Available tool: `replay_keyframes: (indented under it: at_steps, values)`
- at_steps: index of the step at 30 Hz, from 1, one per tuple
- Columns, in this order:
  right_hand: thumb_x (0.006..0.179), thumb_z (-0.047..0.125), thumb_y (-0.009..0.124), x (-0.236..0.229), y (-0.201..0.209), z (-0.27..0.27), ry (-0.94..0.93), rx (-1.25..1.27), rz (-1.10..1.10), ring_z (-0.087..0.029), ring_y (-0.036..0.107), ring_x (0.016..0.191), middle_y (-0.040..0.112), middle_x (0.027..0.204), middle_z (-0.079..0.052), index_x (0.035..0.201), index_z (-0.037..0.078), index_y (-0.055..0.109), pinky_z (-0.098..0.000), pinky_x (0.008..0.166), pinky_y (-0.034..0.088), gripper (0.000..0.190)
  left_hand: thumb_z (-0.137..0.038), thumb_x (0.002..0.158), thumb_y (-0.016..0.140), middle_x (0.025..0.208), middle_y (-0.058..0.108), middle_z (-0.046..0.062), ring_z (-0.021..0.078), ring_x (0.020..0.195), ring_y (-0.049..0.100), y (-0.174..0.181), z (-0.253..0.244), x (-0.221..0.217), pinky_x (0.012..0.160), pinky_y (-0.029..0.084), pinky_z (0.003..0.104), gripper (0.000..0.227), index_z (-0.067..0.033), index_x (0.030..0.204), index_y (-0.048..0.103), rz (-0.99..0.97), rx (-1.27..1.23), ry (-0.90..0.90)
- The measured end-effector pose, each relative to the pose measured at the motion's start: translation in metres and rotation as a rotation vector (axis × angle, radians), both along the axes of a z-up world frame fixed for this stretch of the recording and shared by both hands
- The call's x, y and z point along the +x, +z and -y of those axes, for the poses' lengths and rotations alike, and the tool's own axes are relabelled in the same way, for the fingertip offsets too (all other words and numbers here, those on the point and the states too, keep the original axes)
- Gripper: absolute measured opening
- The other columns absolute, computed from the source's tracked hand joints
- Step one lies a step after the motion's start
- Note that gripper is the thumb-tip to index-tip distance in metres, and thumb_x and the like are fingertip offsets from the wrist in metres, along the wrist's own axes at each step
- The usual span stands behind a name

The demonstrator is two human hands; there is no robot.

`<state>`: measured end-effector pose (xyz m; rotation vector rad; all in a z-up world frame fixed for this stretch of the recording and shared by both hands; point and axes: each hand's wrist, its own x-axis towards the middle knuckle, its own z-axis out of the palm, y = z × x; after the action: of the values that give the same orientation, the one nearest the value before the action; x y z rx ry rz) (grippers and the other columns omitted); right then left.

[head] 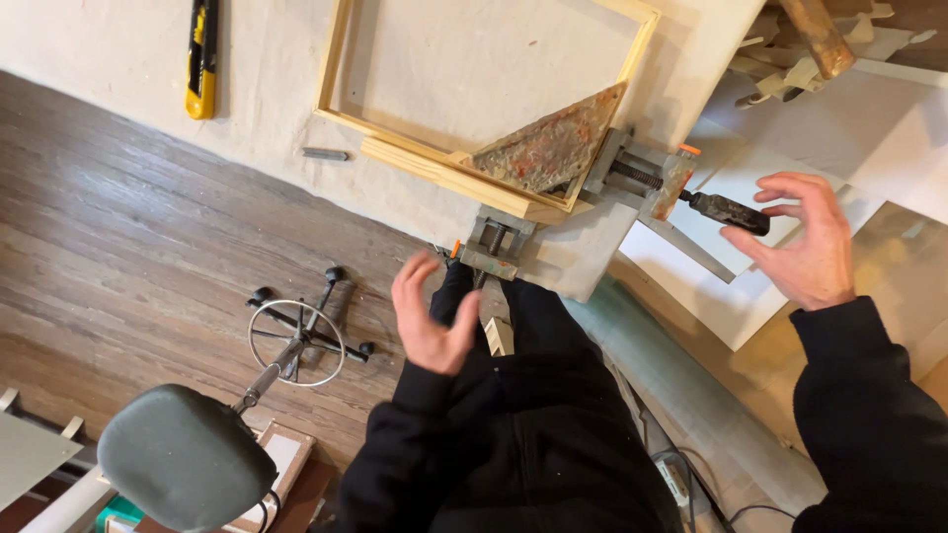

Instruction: The person clamps a wooden picture frame corner in a corner vise, tightens the clamp screw by hand, and hammers brads into the joint. They then release the clamp, reposition the frame, pick up additional frame sticks from the table, and handle a utility knife while working at the bench.

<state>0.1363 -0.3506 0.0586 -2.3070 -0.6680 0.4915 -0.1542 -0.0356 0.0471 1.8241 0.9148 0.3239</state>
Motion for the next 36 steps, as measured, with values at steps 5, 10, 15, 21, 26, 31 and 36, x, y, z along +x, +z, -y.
replay_keyframes:
  at_steps: [5, 10, 15, 21, 26, 31, 36]
  values:
    - [0.092, -0.001, 0.087, 0.004, -0.005, 0.006, -0.023, 0.086, -0.004, -0.019, 0.066, 0.114, 0.056, 0.129, -0.012, 0.129, 0.000, 0.061, -0.0307, 0.095, 0.060, 0.045, -0.052, 0.082, 0.083, 0.158, 0.029, 0.027, 0.0416, 0.150, 0.029, -0.012, -0.007, 0.098, 0.124, 0.019, 0.062, 0.099, -0.0038, 0.152, 0.033, 0.024, 0.644, -0.224]
    - [0.092, -0.004, 0.086, 0.005, 0.001, 0.005, -0.018, 0.081, 0.022, -0.020, 0.066, 0.113, 0.056, 0.129, -0.012, 0.125, -0.001, 0.063, -0.0310, 0.095, 0.059, 0.040, -0.031, 0.086, 0.079, 0.170, 0.028, 0.020, 0.0371, 0.161, 0.026, -0.020, -0.009, 0.107, 0.134, 0.012, 0.057, 0.093, -0.0088, 0.162, 0.029, -0.118, 0.546, -0.279]
    - [0.092, -0.003, 0.085, 0.011, 0.002, 0.003, -0.030, 0.096, -0.003, -0.019, 0.065, 0.114, 0.056, 0.128, -0.011, 0.124, -0.001, 0.063, -0.0311, 0.096, 0.059, 0.039, -0.038, 0.087, 0.082, 0.168, 0.027, 0.017, 0.0336, 0.158, 0.026, -0.009, -0.015, 0.126, 0.131, 0.011, 0.057, 0.097, -0.0051, 0.160, 0.028, 0.000, 0.519, -0.377]
    - [0.095, 0.002, 0.084, 0.018, 0.014, -0.022, -0.036, 0.060, 0.006, -0.018, 0.067, 0.107, 0.062, 0.129, -0.011, 0.122, 0.002, 0.066, -0.0304, 0.095, 0.058, 0.033, -0.029, 0.079, 0.087, 0.151, 0.051, 0.010, 0.0286, 0.143, 0.047, -0.006, -0.032, 0.149, 0.127, 0.030, 0.049, 0.096, -0.0093, 0.158, 0.037, -0.049, 0.452, -0.532]
    - [0.098, 0.005, 0.082, 0.028, 0.018, -0.036, 0.011, 0.059, 0.048, -0.020, 0.067, 0.106, 0.064, 0.127, -0.011, 0.120, 0.003, 0.067, -0.0304, 0.092, 0.057, 0.027, -0.028, 0.080, 0.090, 0.145, 0.056, 0.010, 0.0303, 0.131, 0.055, 0.015, -0.043, 0.150, 0.111, 0.044, 0.044, 0.090, -0.0090, 0.153, 0.042, 0.036, 0.428, -0.563]
    - [0.101, 0.009, 0.079, 0.047, 0.018, -0.057, 0.059, 0.062, 0.049, -0.019, 0.067, 0.106, 0.064, 0.127, -0.012, 0.122, 0.002, 0.065, -0.0307, 0.094, 0.056, 0.026, -0.032, 0.081, 0.092, 0.141, 0.053, 0.013, 0.0307, 0.127, 0.056, -0.015, -0.078, 0.159, 0.110, 0.046, 0.043, 0.094, -0.0055, 0.154, 0.039, 0.131, 0.491, -0.506]
    - [0.108, 0.016, 0.075, 0.079, 0.020, -0.114, 0.085, 0.065, 0.044, -0.022, 0.067, 0.115, 0.063, 0.127, -0.015, 0.128, 0.001, 0.061, -0.0347, 0.095, 0.057, 0.028, -0.028, 0.080, 0.092, 0.140, 0.059, 0.013, 0.0338, 0.124, 0.058, -0.033, -0.116, 0.171, 0.107, 0.049, 0.042, 0.089, -0.0095, 0.153, 0.046, -0.002, 0.499, -0.450]
